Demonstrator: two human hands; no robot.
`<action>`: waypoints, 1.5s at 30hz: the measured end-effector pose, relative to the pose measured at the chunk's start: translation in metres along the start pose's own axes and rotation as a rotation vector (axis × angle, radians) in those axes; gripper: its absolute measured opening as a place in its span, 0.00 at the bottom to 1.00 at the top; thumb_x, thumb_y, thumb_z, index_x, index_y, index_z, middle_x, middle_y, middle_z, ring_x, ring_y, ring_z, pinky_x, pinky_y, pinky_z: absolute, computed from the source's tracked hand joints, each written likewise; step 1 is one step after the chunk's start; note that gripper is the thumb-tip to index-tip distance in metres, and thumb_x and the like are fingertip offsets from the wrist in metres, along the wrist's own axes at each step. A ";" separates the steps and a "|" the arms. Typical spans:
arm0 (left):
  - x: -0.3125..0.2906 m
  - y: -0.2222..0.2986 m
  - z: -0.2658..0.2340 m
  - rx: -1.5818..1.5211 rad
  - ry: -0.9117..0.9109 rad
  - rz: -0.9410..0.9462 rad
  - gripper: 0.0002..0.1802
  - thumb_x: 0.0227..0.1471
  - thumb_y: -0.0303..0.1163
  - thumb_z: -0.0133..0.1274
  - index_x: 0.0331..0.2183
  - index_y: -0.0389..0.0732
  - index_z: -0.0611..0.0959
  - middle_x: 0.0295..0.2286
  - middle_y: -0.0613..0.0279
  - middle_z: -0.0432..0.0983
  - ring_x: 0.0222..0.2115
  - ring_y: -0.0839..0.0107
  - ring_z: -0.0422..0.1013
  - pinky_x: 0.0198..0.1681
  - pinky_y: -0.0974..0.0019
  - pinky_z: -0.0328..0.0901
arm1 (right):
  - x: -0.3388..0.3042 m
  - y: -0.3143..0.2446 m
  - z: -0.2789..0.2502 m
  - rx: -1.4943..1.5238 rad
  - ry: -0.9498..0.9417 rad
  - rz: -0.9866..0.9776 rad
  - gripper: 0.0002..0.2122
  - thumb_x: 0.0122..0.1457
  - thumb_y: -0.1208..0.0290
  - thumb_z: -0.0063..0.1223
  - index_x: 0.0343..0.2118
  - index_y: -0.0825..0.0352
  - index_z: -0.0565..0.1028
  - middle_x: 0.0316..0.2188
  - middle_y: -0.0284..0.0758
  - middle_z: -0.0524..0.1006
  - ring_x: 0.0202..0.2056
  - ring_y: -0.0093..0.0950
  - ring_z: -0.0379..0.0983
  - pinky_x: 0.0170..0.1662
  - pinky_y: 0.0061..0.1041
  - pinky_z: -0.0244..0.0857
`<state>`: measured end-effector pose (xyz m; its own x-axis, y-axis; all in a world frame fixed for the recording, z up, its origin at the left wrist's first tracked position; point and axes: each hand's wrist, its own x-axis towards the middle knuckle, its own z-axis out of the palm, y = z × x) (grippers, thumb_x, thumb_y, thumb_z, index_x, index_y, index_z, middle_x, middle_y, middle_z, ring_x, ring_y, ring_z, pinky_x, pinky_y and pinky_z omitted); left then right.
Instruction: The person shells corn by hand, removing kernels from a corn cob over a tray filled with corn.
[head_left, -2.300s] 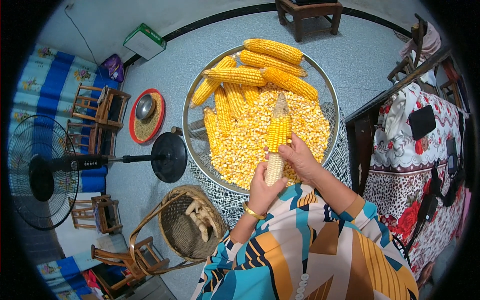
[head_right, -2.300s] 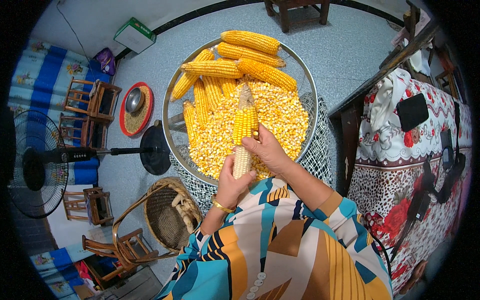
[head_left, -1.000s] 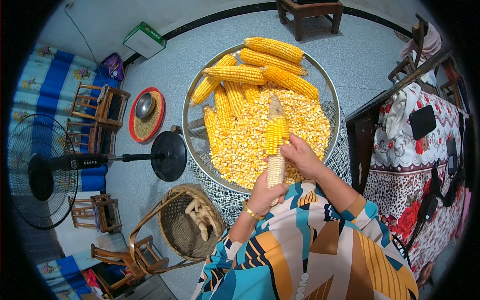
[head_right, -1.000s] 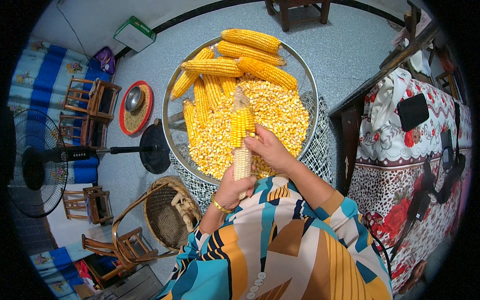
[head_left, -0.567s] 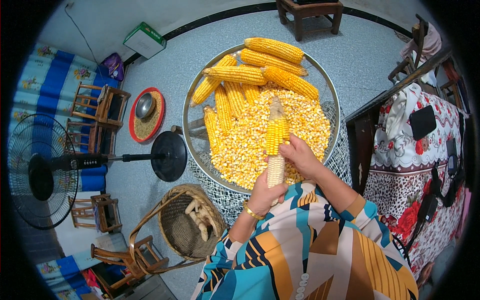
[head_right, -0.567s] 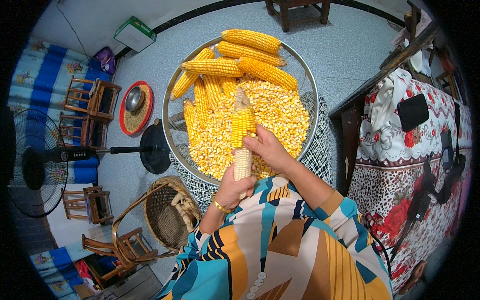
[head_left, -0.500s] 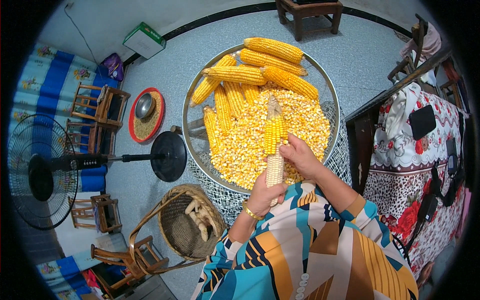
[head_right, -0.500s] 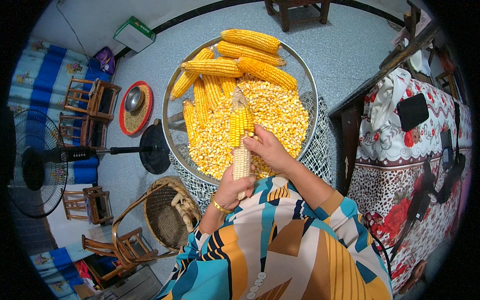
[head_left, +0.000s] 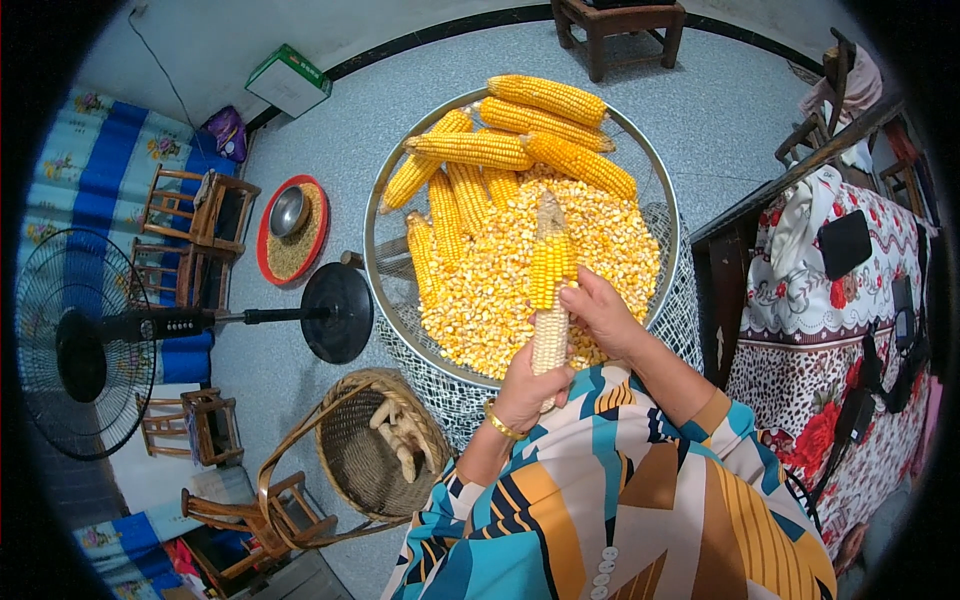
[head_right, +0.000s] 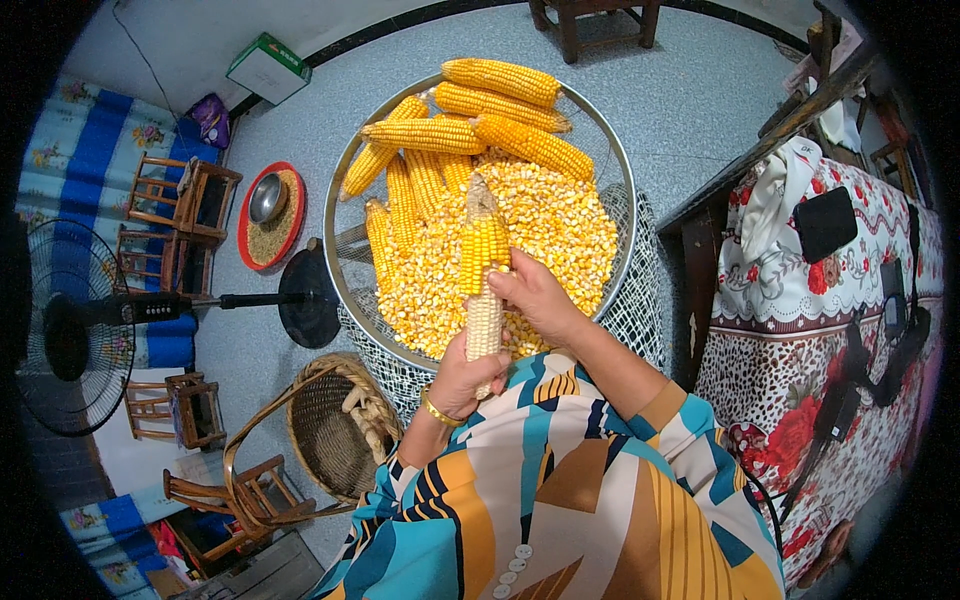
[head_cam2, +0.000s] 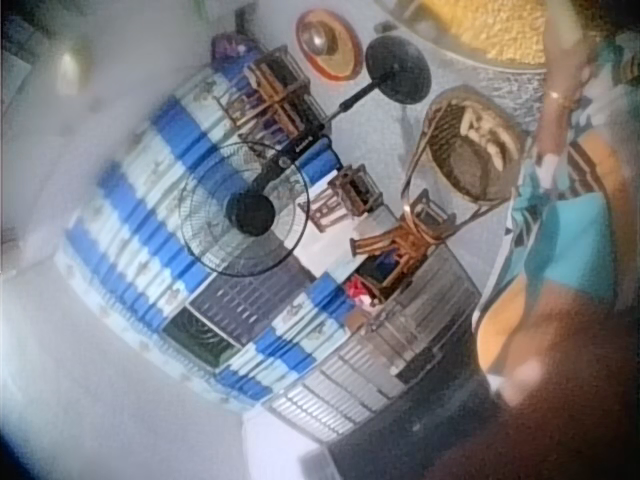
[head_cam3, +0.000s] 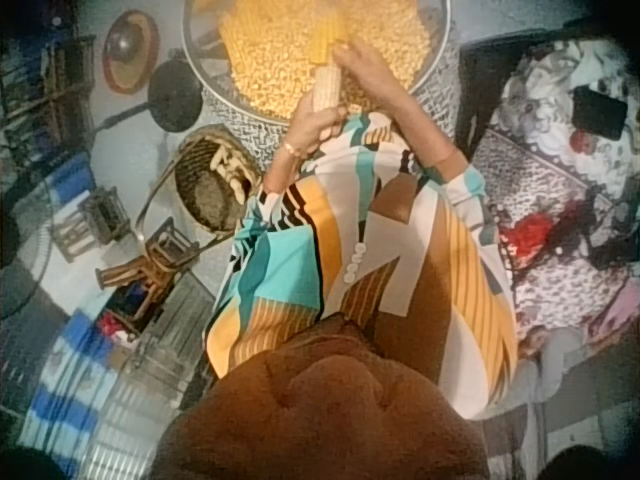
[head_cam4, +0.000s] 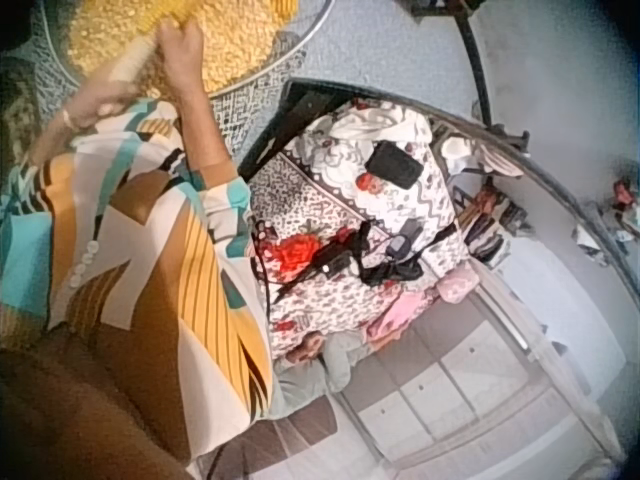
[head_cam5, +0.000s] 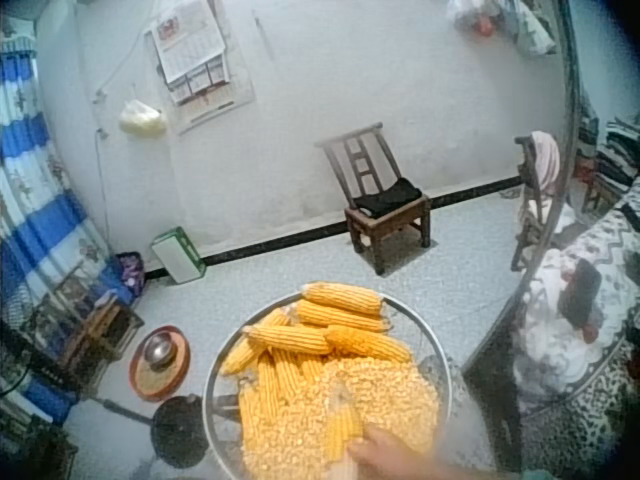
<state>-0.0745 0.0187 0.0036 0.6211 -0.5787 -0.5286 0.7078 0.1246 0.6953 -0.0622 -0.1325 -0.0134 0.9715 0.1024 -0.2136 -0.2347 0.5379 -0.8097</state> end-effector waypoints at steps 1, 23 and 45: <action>0.000 0.000 0.000 0.005 0.006 -0.003 0.15 0.39 0.19 0.50 0.34 0.36 0.68 0.18 0.66 0.66 0.11 0.79 0.62 0.13 0.78 0.59 | 0.000 0.000 0.000 0.000 -0.001 0.001 0.19 0.56 0.62 0.43 0.46 0.69 0.59 0.37 0.38 0.71 0.36 0.28 0.72 0.40 0.25 0.67; 0.004 -0.006 0.001 0.250 0.078 0.094 0.16 0.39 0.19 0.50 0.34 0.36 0.67 0.17 0.67 0.65 0.11 0.80 0.62 0.13 0.77 0.59 | 0.003 0.003 0.002 0.136 0.031 0.010 0.22 0.55 0.57 0.43 0.46 0.69 0.59 0.35 0.39 0.71 0.35 0.29 0.72 0.38 0.26 0.68; 0.005 -0.006 0.000 0.293 0.189 0.179 0.15 0.39 0.24 0.52 0.33 0.34 0.69 0.18 0.65 0.68 0.14 0.80 0.65 0.16 0.77 0.61 | 0.005 0.002 -0.008 -0.006 0.066 -0.041 0.17 0.55 0.67 0.44 0.46 0.70 0.64 0.37 0.28 0.69 0.35 0.16 0.66 0.40 0.15 0.60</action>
<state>-0.0758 0.0151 -0.0033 0.7966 -0.4062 -0.4477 0.4736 -0.0407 0.8798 -0.0578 -0.1372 -0.0205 0.9761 0.0249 -0.2157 -0.1952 0.5353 -0.8218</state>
